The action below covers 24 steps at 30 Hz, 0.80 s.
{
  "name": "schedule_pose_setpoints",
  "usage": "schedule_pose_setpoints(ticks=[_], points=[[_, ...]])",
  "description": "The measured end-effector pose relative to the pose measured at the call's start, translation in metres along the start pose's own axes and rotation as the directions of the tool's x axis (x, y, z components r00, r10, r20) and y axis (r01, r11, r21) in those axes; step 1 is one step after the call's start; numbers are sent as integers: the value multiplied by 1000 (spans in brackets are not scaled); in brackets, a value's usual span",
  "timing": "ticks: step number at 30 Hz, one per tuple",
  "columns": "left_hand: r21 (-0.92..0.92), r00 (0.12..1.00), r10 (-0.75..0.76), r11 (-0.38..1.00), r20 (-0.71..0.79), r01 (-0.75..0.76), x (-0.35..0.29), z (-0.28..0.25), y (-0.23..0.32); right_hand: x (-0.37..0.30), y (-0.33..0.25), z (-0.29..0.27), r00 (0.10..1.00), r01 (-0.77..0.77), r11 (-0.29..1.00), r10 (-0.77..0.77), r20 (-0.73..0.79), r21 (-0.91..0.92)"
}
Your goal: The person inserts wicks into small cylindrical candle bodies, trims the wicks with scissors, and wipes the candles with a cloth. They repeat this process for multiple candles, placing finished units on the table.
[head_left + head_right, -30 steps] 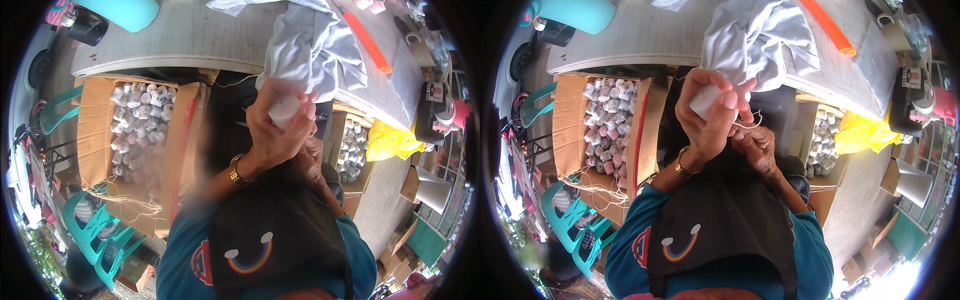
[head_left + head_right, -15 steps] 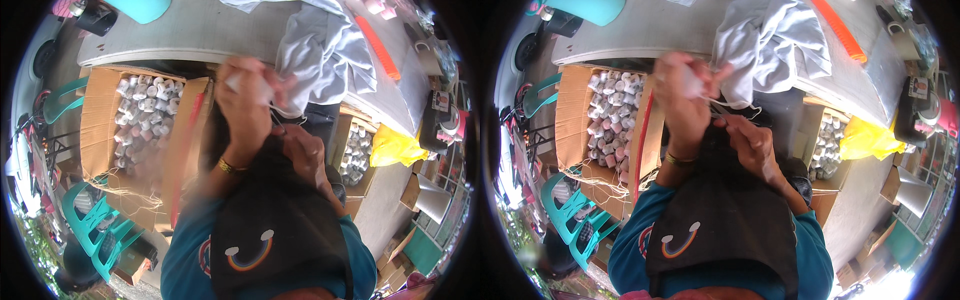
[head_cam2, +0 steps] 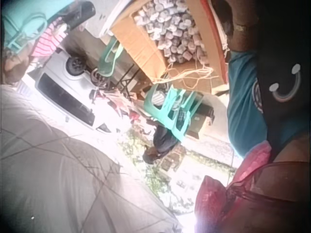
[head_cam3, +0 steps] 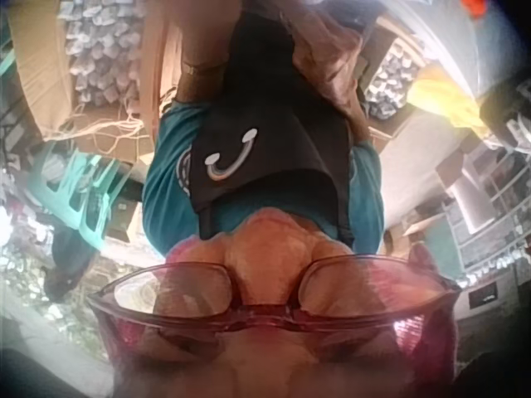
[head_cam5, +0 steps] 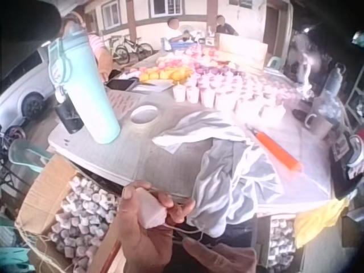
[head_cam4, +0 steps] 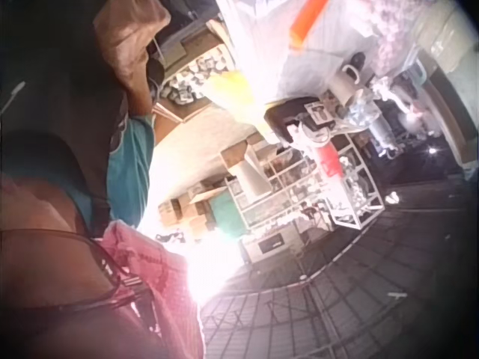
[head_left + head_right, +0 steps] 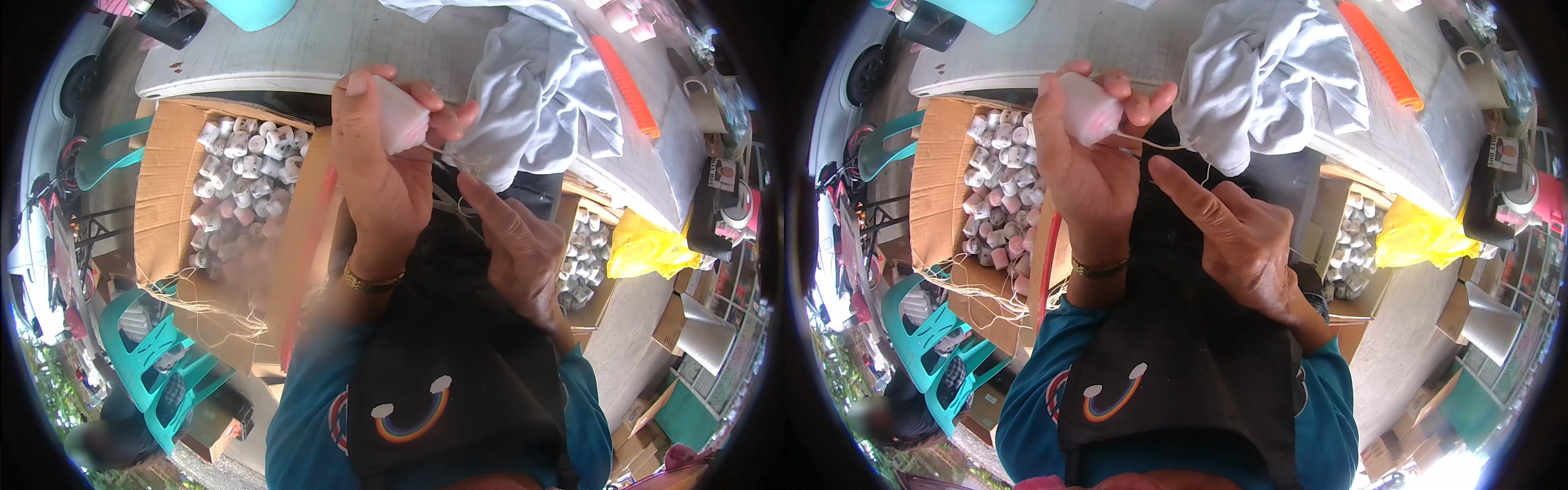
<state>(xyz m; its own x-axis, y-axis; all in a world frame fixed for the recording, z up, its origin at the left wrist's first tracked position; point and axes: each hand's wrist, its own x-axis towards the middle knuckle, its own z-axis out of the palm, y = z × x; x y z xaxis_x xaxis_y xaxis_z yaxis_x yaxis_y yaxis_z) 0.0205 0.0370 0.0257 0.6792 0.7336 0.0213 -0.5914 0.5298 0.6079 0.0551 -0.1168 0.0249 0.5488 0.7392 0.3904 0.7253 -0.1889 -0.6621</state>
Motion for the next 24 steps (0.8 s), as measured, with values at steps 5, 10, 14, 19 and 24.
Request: schedule_pose_setpoints(ticks=[5, 10, 14, 19, 24], points=[[57, 999, 35, 998, 25, -36, -6, 3, -2, 1, -5, 2, 999, 0, 1000, 0, -39, 3], [38, 998, 41, 998, 48, -42, -8, 4, -5, 1, -6, 0, 999, -19, 1000, 19, -35, 19], [41, 999, 43, 998, 33, -45, -8, 5, -5, 1, -5, 3, 999, -9, 1000, 10, -48, 18], [48, 998, 69, 996, 17, -69, -6, 5, -8, 0, -2, 4, 999, -27, 999, 28, -35, 26], [101, 995, 101, 990, 21, -103, -5, 5, -9, 0, -4, 3, 997, -67, 997, 68, -29, 27]])
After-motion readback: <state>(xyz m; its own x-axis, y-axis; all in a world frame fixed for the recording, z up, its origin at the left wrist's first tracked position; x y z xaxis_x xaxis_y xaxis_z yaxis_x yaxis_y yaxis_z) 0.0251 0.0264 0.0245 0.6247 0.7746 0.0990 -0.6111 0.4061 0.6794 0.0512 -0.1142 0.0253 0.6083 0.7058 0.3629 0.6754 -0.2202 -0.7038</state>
